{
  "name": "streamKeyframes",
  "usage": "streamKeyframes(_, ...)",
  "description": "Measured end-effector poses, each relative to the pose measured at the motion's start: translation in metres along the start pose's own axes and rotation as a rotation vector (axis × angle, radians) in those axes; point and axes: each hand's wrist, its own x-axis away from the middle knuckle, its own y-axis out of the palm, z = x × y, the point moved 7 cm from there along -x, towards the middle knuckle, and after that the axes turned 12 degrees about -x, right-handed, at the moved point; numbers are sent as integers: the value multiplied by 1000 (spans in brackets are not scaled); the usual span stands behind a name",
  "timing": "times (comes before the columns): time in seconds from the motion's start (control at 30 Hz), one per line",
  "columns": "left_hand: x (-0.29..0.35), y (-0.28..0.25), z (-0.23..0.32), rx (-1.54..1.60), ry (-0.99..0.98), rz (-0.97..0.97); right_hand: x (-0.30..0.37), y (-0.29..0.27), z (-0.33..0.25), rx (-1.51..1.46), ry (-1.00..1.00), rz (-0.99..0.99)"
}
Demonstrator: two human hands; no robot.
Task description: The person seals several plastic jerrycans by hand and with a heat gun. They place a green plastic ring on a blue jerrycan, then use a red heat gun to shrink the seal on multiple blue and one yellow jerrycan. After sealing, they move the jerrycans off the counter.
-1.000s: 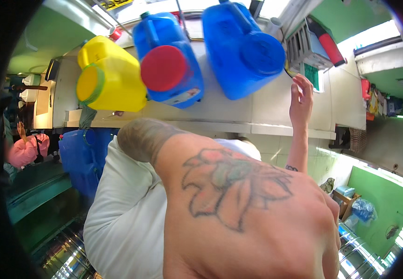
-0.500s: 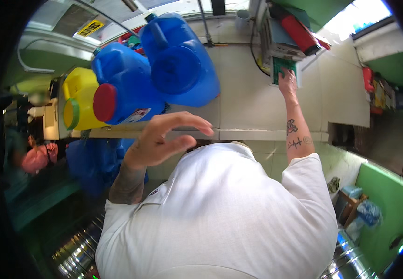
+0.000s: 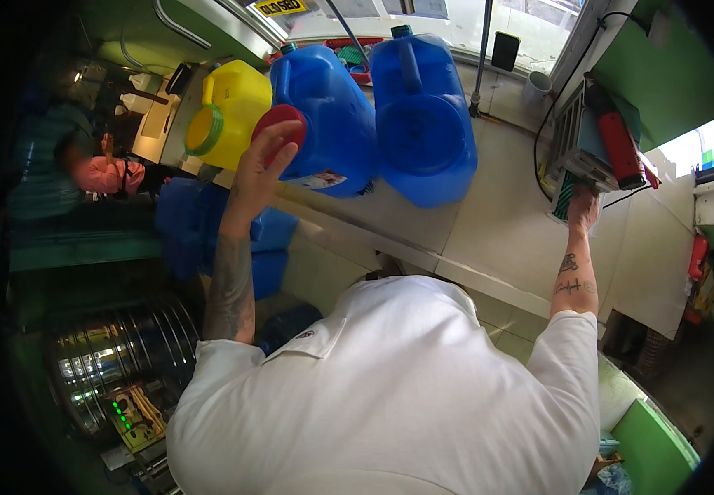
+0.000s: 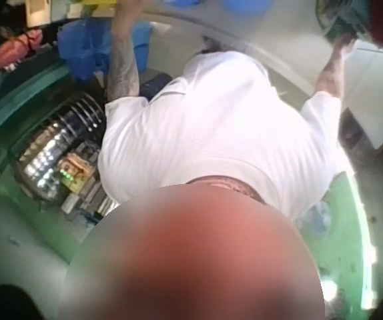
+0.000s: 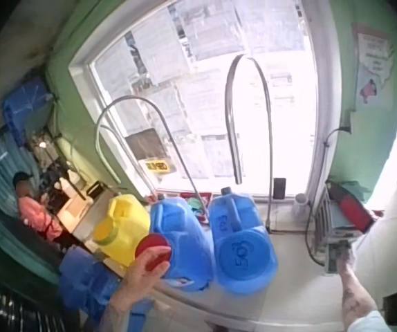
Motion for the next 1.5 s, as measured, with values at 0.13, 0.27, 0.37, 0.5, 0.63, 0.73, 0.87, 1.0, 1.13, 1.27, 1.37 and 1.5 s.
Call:
streamKeyframes(0.13,-14,-6,-37,-610,79,87,26,-38,-23,-154,-24,300)
streamKeyframes(0.27,-26,0,-65,-830,106,-27,80,-69,-60,-324,66,425)
streamKeyframes(0.37,-36,-2,-81,-654,151,-206,112,-94,-107,-486,40,436)
streamKeyframes(0.5,-38,-5,-87,-645,361,-244,137,-147,-184,-696,-116,490)
streamKeyframes(0.63,-32,-5,-91,-647,535,-154,164,-184,-286,-909,-332,517)
streamKeyframes(0.73,-26,-12,-83,-525,604,-89,199,-178,-377,-1119,-491,397)
streamKeyframes(0.87,-23,-27,-66,265,445,-228,256,-155,-505,-736,-790,334)
streamKeyframes(1.0,-25,-40,-62,688,271,-179,288,-116,-599,-741,-1065,39)
streamKeyframes(1.13,-27,-53,-85,731,169,-22,288,-93,-621,-1021,-879,-167)
streamKeyframes(1.27,-24,-51,-99,581,175,-16,267,-65,-627,-1185,-609,-498)
streamKeyframes(1.37,-22,-69,-98,704,318,95,249,-65,-632,-1480,-487,-789)
streamKeyframes(1.5,-28,-83,-106,1152,260,-296,242,-86,-631,-1319,-564,-1112)
